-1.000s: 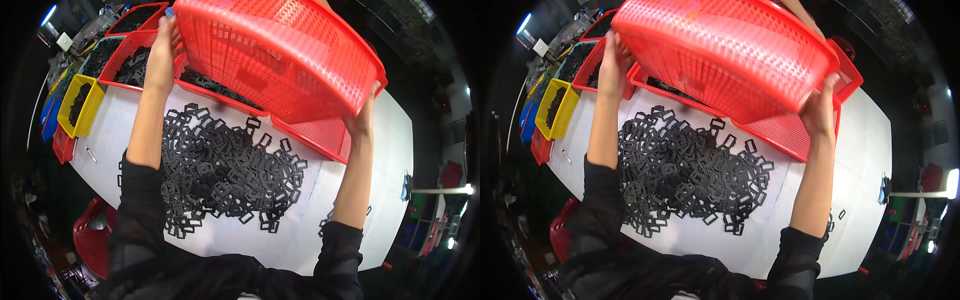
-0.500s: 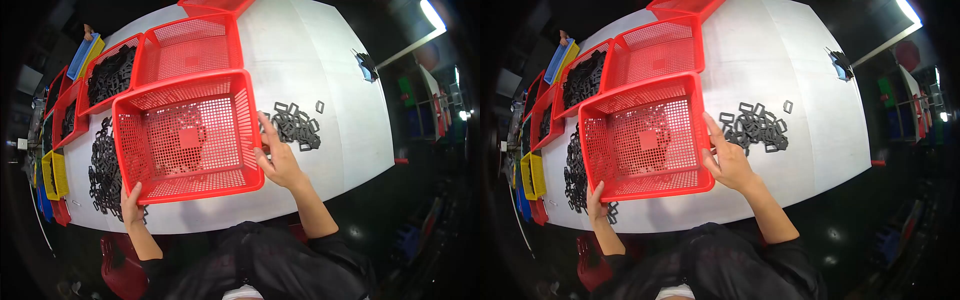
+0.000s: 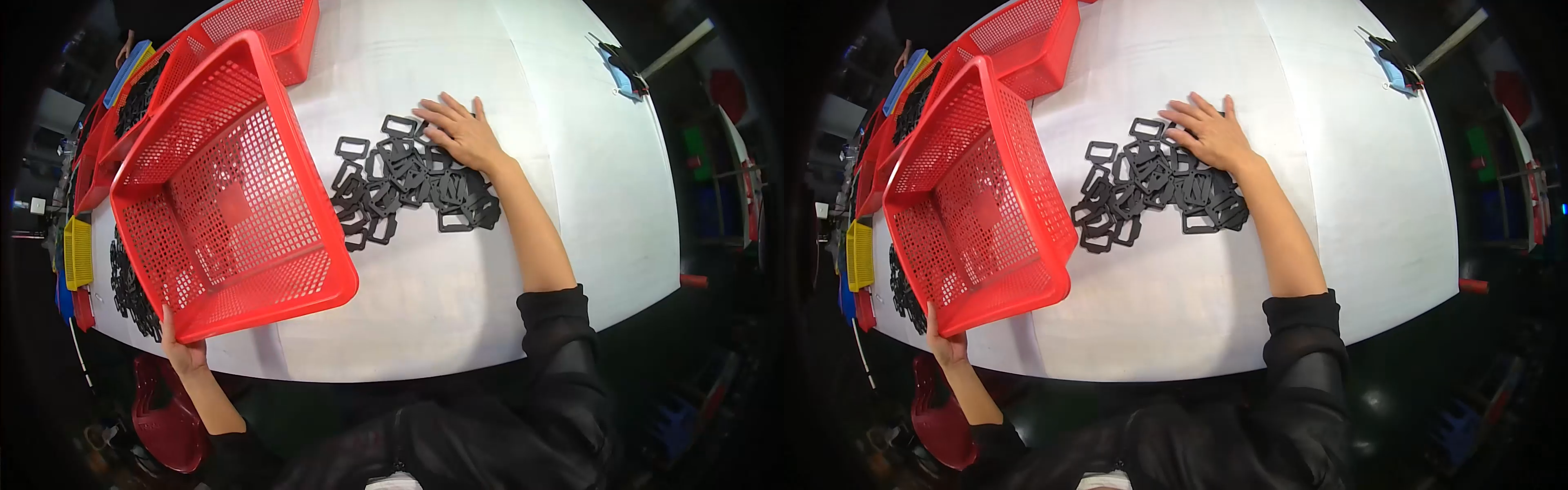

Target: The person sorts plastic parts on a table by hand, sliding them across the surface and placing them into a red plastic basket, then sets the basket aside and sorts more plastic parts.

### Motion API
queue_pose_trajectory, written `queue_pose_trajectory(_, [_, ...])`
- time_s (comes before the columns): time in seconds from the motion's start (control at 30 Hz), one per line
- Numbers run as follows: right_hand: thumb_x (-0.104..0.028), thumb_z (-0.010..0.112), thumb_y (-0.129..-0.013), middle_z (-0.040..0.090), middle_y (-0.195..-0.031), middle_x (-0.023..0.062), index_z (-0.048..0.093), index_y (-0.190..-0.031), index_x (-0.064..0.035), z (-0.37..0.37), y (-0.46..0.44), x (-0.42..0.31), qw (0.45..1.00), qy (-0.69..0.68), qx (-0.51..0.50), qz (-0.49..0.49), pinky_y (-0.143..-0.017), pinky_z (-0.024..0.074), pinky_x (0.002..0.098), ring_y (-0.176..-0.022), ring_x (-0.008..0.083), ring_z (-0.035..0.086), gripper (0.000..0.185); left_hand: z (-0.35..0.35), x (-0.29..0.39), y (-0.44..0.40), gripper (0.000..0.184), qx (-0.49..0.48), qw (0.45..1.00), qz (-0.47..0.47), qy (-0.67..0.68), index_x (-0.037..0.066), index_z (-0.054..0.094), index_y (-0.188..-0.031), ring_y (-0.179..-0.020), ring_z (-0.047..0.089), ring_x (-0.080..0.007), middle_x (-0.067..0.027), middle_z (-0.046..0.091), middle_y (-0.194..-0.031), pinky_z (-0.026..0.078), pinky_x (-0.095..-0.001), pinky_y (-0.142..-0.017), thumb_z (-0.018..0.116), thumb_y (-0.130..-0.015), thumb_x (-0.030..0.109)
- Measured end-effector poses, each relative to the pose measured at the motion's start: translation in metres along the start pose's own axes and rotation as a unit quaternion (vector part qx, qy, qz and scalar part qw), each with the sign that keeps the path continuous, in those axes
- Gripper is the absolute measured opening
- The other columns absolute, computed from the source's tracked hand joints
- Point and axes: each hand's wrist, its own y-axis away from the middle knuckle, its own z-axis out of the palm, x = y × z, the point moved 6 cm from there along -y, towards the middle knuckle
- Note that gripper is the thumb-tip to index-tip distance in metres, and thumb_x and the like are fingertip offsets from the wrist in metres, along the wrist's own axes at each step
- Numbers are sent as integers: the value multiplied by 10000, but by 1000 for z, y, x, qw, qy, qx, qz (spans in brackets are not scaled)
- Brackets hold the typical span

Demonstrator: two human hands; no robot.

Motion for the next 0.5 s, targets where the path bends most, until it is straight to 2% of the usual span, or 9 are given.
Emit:
queue_pose_trajectory(0.13, [-580, 361, -958, 409, -1482, -64, 544, -1328, -342, 11, 4, -28, 996, -10, -53, -71, -1150, 32, 612, -1439, 222, 232, 476, -34, -15, 10, 414, -8, 999, 27, -23, -14, 423, -1352, -1154, 573, -314, -161, 542, -1303, 500, -472, -967, 480, -991, 181])
queue_pose_trajectory(0.2, [-546, 368, -972, 402, -1486, -67, 529, -1345, -330, 10, 9, -34, 993, -23, -85, -80, -1157, 20, 594, -1446, 225, 214, 460, -43, -20, 24, 431, -33, 998, 27, -38, -17, 401, -1371, -1170, 562, -305, -163, 530, -1317, 492, -465, -977, 471, -994, 180])
queue_pose_trajectory(0.33, [-557, 353, -973, 422, -1475, -44, 555, -1324, -313, 6, 20, -43, 989, -91, -112, -44, -1156, 14, 587, -1446, 224, 217, 473, -43, -17, 70, 449, -74, 995, 31, -61, -26, 370, -1394, -1189, 547, -278, -162, 508, -1343, 468, -422, -993, 455, -996, 164])
queue_pose_trajectory(0.43, [-546, 336, -987, 462, -1445, 43, 551, -1337, -192, -52, 57, -81, 982, -153, 104, -27, -1158, 127, 532, -1406, 234, 312, 542, -61, -14, 121, 462, -109, 990, 36, -79, -23, 354, -1403, -1182, 546, -263, -150, 506, -1345, 444, -408, -1008, 460, -993, 161])
queue_pose_trajectory(0.5, [-541, 301, -1002, 493, -1405, 123, 507, -1361, -69, -93, 117, -137, 930, -332, 154, -48, -1115, 266, 458, -1320, 240, 433, 628, -75, -26, 160, 479, -95, 990, 42, -91, -3, 344, -1415, -1199, 530, -254, -140, 500, -1353, 427, -403, -1022, 484, -984, 154])
